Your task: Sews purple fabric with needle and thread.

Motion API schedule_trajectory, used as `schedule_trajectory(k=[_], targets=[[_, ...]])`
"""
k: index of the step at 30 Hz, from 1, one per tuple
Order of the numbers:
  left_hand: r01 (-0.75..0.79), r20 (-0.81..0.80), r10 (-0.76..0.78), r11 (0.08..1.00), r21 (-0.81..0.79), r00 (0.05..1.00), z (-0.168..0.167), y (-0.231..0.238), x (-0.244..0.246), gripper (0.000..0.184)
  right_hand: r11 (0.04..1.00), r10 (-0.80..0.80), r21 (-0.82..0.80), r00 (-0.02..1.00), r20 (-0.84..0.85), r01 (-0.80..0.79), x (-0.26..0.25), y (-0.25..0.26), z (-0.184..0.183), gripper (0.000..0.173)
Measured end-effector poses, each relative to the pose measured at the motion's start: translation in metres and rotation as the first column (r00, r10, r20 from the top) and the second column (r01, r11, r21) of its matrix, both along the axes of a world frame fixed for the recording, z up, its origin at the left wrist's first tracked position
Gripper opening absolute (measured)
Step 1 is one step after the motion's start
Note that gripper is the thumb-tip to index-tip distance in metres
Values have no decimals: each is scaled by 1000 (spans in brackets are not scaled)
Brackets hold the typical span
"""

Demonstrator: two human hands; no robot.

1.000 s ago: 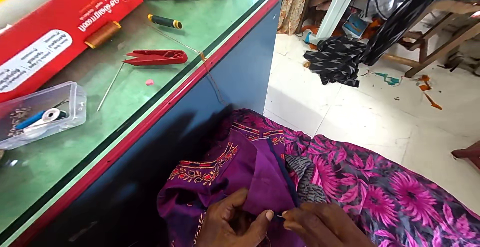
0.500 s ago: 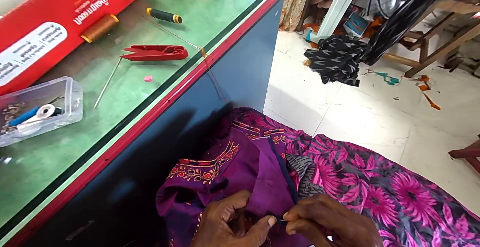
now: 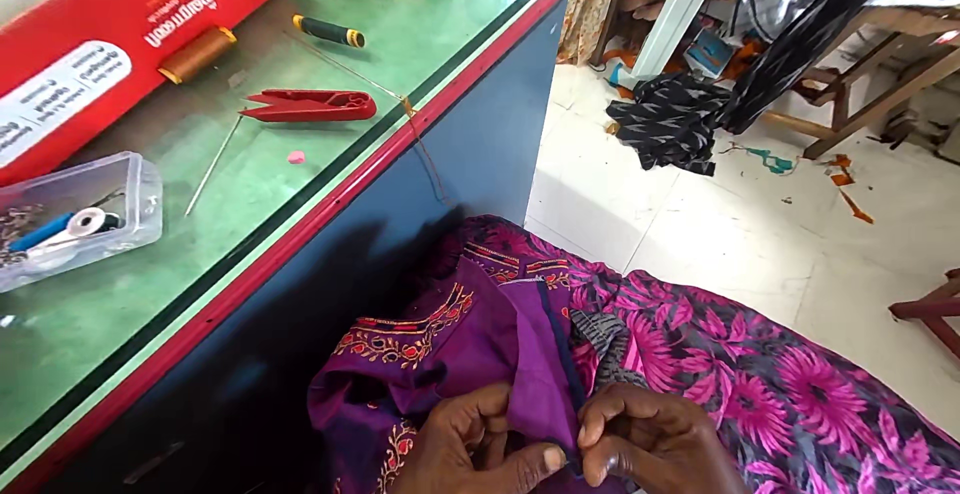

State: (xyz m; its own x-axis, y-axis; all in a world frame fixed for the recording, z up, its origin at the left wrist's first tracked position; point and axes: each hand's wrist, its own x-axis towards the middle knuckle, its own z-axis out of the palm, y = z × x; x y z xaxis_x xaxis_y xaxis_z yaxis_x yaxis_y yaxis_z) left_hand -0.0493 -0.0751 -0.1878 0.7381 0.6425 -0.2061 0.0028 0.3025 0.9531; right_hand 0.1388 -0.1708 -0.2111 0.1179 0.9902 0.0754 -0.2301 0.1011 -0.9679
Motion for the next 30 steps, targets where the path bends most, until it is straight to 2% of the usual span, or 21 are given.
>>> schedule_trajectory(k=[4, 6, 9, 13, 18, 30], targets=[[-8, -38, 10, 1000, 27, 999, 1, -1, 2, 17, 1000, -14, 0, 1000, -13, 14, -3, 2, 0, 9], [-35, -26, 36, 999, 41, 999, -2, -1, 3, 16, 997, -81, 16, 996, 32, 80, -4, 2, -2, 11], [-110, 12, 110, 992, 54, 994, -3, -2, 5, 17, 975, -224, 41, 952, 210, 220, -3, -3, -5, 17], [-176, 16, 176, 982, 68, 984, -1, -2, 7, 18, 923, -341, -37, 858, 385, 383, -15, -16, 5, 22], [-212, 2, 213, 974, 80, 977, -3, -7, 10, 19, 869, -442, -41, 811, 384, 493, -33, -22, 11, 16], [-281, -3, 284, 952, 121, 959, -6, -15, 11, 17, 874, -442, -26, 816, 372, 485, -35, -23, 7, 21]])
